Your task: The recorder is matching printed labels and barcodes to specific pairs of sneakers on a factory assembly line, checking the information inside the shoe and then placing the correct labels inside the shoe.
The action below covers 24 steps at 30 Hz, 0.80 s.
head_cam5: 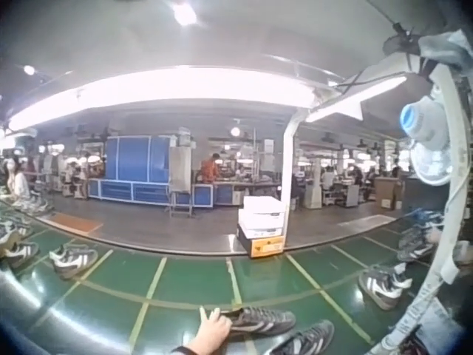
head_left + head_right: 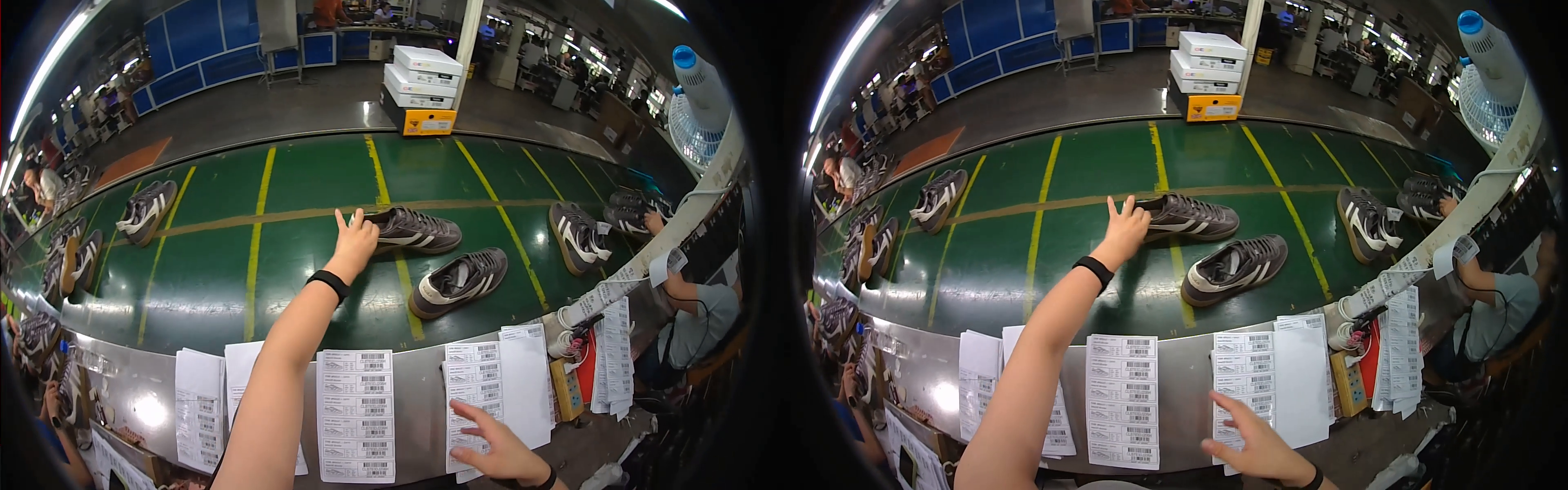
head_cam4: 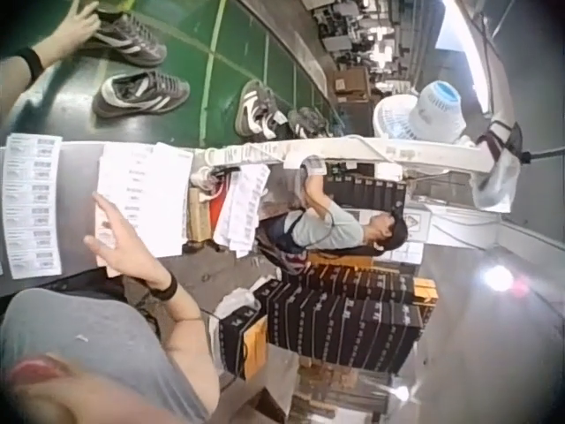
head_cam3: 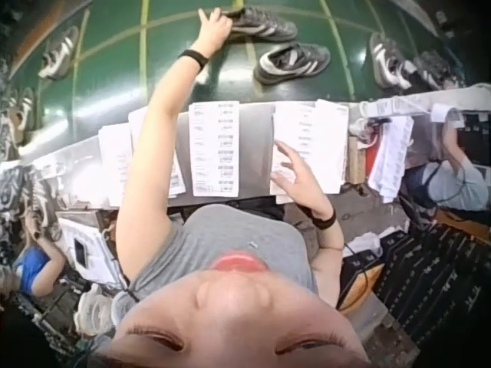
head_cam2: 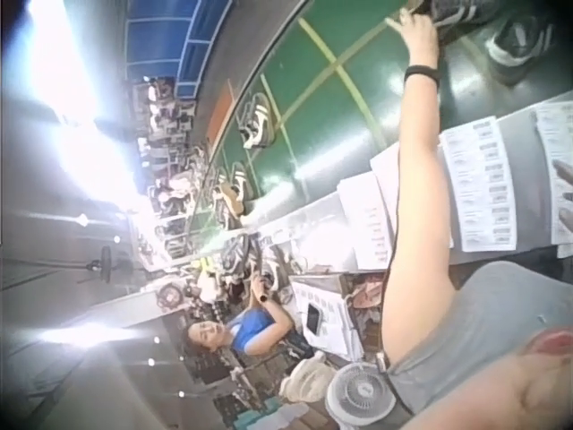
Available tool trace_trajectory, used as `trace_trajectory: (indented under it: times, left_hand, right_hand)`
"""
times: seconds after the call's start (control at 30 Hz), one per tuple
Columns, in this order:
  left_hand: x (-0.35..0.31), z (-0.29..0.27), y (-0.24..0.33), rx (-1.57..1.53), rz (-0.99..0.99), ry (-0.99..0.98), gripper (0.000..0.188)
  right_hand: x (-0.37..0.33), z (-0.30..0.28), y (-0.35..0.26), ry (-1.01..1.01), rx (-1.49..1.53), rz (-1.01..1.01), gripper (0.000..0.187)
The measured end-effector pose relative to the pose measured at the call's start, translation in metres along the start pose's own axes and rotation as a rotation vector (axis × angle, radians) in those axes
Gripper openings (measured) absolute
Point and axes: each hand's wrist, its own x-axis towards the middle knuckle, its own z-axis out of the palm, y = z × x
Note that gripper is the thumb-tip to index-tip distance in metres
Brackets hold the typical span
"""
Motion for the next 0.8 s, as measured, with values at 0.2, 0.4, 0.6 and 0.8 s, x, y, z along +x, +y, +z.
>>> trace_trajectory:
  times: [0.2,0.4,0.6,0.8]
  left_hand:
    - [-0.003,-0.072,-0.011,0.149,0.019,-0.088,0.025]
    - [0.001,-0.097,0.07,-0.757,0.729,0.071,0.044]
    - [0.02,-0.069,0.096,-0.81,0.751,-0.08,0.034]
    - [-0.05,-0.167,0.078,-1.019,0.667,-0.276,0.018]
  right_hand:
    - [0.096,-0.09,0.024,0.448,-0.439,-0.117,0.054]
    - [0.215,-0.134,0.063,0.837,-0.828,-0.394,0.042]
    - [0.24,-0.135,0.061,0.977,-1.076,-0.468,0.034]
    - [0.203,-0.092,0.008,0.751,-1.02,-0.507,0.017]
